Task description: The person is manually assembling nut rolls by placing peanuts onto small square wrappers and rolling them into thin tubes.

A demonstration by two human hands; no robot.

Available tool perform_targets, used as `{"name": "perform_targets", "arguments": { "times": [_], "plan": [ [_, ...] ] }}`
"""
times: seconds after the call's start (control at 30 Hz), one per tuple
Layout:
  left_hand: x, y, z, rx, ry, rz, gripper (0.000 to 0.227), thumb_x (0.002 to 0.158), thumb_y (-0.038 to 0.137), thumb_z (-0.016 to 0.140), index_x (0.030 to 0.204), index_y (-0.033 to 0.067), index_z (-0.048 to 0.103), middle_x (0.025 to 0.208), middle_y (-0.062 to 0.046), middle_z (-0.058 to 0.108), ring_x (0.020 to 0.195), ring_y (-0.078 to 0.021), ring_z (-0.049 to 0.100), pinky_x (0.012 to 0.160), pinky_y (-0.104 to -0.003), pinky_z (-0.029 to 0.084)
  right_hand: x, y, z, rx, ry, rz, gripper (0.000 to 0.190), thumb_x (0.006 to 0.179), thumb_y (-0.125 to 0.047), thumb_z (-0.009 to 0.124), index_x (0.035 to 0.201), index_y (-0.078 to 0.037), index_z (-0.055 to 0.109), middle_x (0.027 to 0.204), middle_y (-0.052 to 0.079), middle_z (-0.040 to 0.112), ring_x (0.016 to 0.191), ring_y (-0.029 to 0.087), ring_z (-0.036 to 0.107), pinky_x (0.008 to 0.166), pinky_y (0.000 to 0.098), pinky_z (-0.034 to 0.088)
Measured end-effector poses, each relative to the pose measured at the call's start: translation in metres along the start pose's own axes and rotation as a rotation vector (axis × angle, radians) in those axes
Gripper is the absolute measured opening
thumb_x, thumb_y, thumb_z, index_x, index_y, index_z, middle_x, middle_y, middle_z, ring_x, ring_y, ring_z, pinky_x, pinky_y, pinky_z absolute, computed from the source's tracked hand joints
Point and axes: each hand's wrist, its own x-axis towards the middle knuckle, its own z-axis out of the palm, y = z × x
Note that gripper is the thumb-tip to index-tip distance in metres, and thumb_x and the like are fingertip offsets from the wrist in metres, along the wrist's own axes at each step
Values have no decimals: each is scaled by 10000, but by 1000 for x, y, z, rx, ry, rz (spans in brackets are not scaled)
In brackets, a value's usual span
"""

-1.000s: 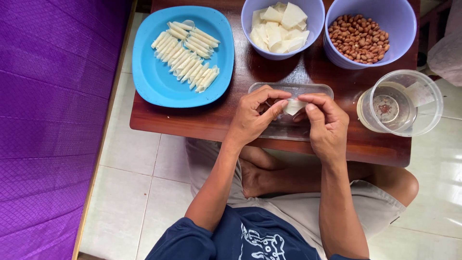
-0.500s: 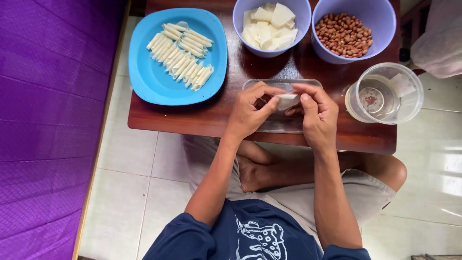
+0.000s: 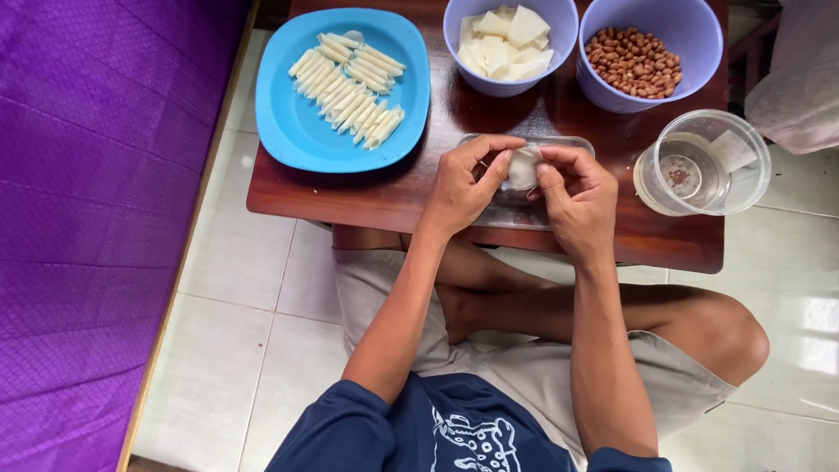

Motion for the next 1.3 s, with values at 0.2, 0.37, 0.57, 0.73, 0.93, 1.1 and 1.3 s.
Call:
{"name": "perform_targets", "arguments": {
  "times": [0.2,0.37,0.57,0.73,0.93,1.1,1.3],
  "plan": [
    [-1,-4,1,18,9,17,204,1020,136,601,1160,84,741,802,-102,712,739,-134,718,568,-236,582,0,-2,-1,-44,-19,-112,136,1047,67,614,1026,28,742,923,163,688,666,184,690,589,302,584],
    [-1,-3,1,0,4,25,203,1031,171,609,1164,82,735,820,-110,707,745,-146,720,581,-244,596,1,-12,-1,-138,-36,-221,223,992,114,574,937,19,768,934,193,696,746,222,672,654,355,563],
    [-1,-2,-2,10,-32,32,194,1024,207,634,1157,108,736,842,-89,700,760,-142,716,588,-244,605,0,-13,-2,-202,-30,-249,260,976,114,547,914,1,773,949,200,710,836,236,663,766,365,541],
    [-1,-4,-2,24,-62,38,177,985,126,662,1140,95,742,846,-101,681,766,-148,700,595,-257,604,-1,-19,5,-6,7,-85,136,1022,64,609,1136,38,678,997,146,642,825,135,610,694,308,600],
    [0,-11,-3,-112,-73,-20,188,1005,96,618,1148,96,741,860,-56,680,798,-124,710,655,-234,626,-1,-1,-1,0,52,-67,83,1010,92,646,1013,46,715,977,178,690,688,161,691,601,299,597],
    [0,-9,-3,-87,-74,-18,148,999,104,623,1084,81,743,842,-57,679,775,-120,711,610,-216,601,1,-7,-2,-79,-3,-162,143,1031,94,625,963,59,746,943,222,692,748,214,674,588,360,597],
    [2,-7,-3,-59,-83,-28,141,940,141,760,1069,85,756,848,-54,695,779,-115,703,620,-228,596,-1,-23,-1,-159,-48,-190,118,1030,20,630,1032,31,748,993,196,709,915,226,659,828,391,549]
  ]
}}
